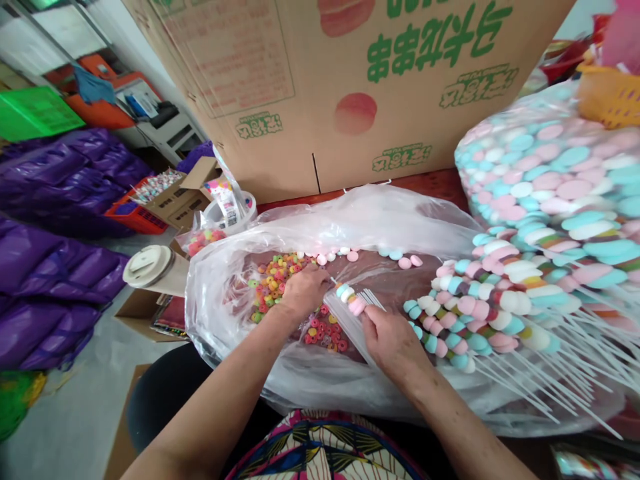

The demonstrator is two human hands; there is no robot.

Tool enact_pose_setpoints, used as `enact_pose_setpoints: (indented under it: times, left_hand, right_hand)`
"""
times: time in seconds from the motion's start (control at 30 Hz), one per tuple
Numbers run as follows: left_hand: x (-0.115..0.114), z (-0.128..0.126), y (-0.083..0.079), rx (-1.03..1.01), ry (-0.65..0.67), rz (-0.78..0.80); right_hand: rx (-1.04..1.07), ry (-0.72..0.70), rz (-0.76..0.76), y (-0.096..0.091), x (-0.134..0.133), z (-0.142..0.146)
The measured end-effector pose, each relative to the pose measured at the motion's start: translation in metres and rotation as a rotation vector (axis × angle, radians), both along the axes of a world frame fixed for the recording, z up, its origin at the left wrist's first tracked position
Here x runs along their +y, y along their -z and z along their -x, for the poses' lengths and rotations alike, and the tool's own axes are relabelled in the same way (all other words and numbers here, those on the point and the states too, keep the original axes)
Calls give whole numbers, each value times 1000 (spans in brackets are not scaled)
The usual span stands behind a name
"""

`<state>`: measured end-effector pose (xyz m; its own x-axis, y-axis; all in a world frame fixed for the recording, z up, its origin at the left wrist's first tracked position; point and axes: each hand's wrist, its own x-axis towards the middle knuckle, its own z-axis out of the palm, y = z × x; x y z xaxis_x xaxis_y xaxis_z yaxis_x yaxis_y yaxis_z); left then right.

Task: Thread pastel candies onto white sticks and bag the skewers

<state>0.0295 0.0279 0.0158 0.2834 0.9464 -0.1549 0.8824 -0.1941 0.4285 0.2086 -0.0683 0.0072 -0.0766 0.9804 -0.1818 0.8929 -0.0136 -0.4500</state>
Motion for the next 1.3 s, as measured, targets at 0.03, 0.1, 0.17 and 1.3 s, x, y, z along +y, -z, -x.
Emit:
enact_pose_setpoints:
  times: [0.03,0.1,0.17,1.3]
  left_hand:
    - [-2,1,2,-58,-36,-8]
    - [-11,7,6,-216,-152,-3]
    - [-20,15,9,-385,-269,6]
    - [42,-3,-1,69,-8,-56]
  right_hand:
    - [-16,-11,5,0,-1,1]
    - [-31,-50,27,-2,-3,6]
    - [-35,-89,54,-6,-2,14]
    - [11,-61,-192,12,112,3]
